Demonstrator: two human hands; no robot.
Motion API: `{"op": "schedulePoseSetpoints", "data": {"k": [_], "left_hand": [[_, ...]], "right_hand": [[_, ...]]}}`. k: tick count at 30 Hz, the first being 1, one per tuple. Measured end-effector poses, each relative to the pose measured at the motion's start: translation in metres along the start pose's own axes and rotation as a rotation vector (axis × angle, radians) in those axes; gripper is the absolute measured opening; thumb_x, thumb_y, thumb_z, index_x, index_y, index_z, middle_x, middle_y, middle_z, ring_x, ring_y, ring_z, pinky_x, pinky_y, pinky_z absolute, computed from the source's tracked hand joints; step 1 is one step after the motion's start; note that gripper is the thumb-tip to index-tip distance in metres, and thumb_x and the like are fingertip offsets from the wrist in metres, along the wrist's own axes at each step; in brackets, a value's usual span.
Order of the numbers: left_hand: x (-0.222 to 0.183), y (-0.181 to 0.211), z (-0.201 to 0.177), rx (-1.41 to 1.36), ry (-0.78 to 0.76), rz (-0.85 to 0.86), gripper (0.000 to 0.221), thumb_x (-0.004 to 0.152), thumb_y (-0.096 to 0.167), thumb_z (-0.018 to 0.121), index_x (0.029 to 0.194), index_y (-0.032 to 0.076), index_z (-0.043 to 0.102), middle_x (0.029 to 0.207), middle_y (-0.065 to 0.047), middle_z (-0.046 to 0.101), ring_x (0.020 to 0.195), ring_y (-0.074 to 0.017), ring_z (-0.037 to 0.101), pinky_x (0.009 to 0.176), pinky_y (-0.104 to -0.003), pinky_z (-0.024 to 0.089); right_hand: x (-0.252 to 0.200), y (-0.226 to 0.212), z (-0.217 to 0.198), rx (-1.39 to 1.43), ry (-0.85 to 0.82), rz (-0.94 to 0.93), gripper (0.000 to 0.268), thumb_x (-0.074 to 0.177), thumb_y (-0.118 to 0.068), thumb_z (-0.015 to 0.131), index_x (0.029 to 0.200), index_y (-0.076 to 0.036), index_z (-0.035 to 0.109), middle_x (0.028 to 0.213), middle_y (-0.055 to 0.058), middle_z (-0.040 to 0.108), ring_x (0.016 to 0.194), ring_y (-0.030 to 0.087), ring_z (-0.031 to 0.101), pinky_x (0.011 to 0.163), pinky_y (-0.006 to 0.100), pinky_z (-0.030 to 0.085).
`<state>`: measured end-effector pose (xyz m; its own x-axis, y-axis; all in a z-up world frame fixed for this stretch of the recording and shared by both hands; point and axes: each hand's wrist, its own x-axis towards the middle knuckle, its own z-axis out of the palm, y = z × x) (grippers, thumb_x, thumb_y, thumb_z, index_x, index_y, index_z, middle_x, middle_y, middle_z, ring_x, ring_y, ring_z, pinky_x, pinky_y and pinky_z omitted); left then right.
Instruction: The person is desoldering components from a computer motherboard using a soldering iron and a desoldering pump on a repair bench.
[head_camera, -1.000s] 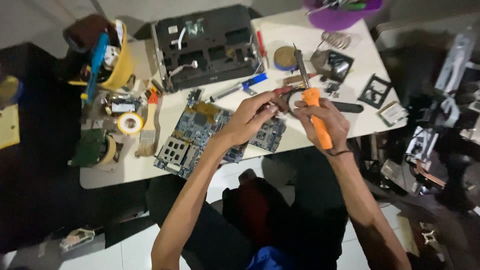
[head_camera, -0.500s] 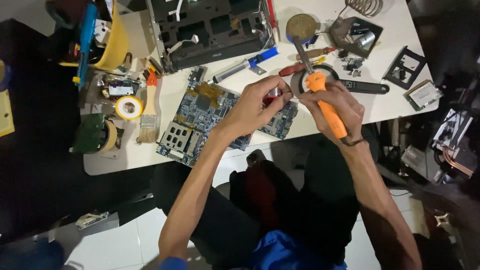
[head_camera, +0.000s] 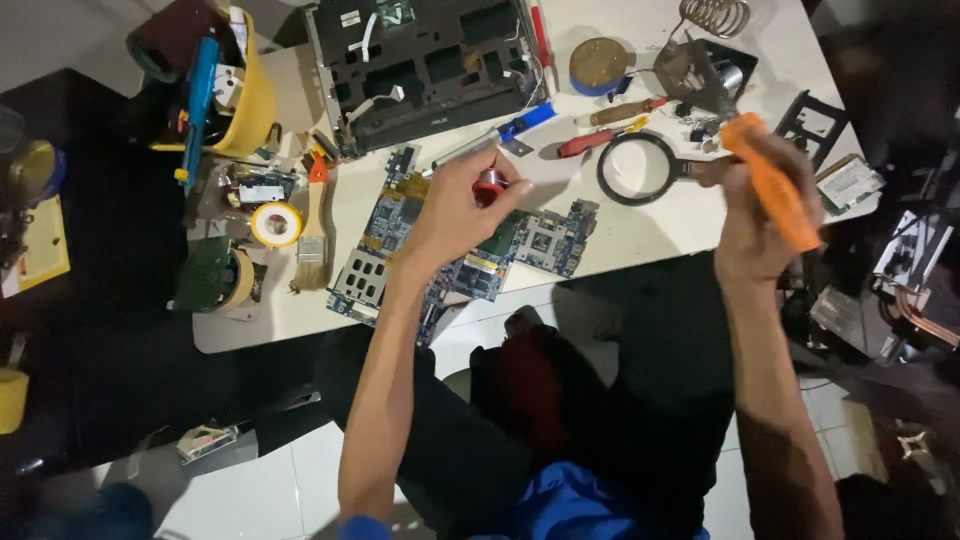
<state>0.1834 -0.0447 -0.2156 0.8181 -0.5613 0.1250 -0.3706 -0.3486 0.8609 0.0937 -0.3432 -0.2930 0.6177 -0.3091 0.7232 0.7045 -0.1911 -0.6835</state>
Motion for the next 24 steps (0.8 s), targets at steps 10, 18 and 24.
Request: {"op": "schedulePoseSetpoints", "data": {"k": [10,18,24], "left_hand": [[0.002,0.004,0.016,0.029,-0.162,-0.196,0.015,0.095,0.024,0.068,0.091,0.01,0.062,0.086,-0.006,0.072,0.072,-0.0143,0.067,0.066,-0.027,0.051],[0.005,0.002,0.028,0.064,-0.199,-0.18,0.019,0.099,0.027,0.062,0.097,0.008,0.061,0.092,-0.006,0.071,0.074,-0.0138,0.066,0.064,-0.027,0.046],[0.003,0.008,0.023,0.058,-0.211,-0.193,0.014,0.097,0.024,0.066,0.092,0.011,0.063,0.091,-0.005,0.074,0.077,-0.0133,0.066,0.073,-0.029,0.049]], "right_hand": [[0.003,-0.012,-0.007,-0.085,0.08,0.451,0.045,0.113,-0.047,0.05,0.134,-0.008,0.059,0.117,0.006,0.057,0.08,0.009,0.056,0.093,0.027,0.051],[0.007,-0.016,-0.015,-0.081,0.094,0.52,0.055,0.107,-0.059,0.052,0.129,-0.01,0.062,0.1,0.001,0.057,0.076,0.008,0.055,0.088,0.025,0.052],[0.008,-0.018,-0.015,-0.046,0.073,0.498,0.048,0.111,-0.05,0.052,0.137,-0.01,0.056,0.13,0.009,0.056,0.086,0.01,0.055,0.083,0.023,0.05]]}}
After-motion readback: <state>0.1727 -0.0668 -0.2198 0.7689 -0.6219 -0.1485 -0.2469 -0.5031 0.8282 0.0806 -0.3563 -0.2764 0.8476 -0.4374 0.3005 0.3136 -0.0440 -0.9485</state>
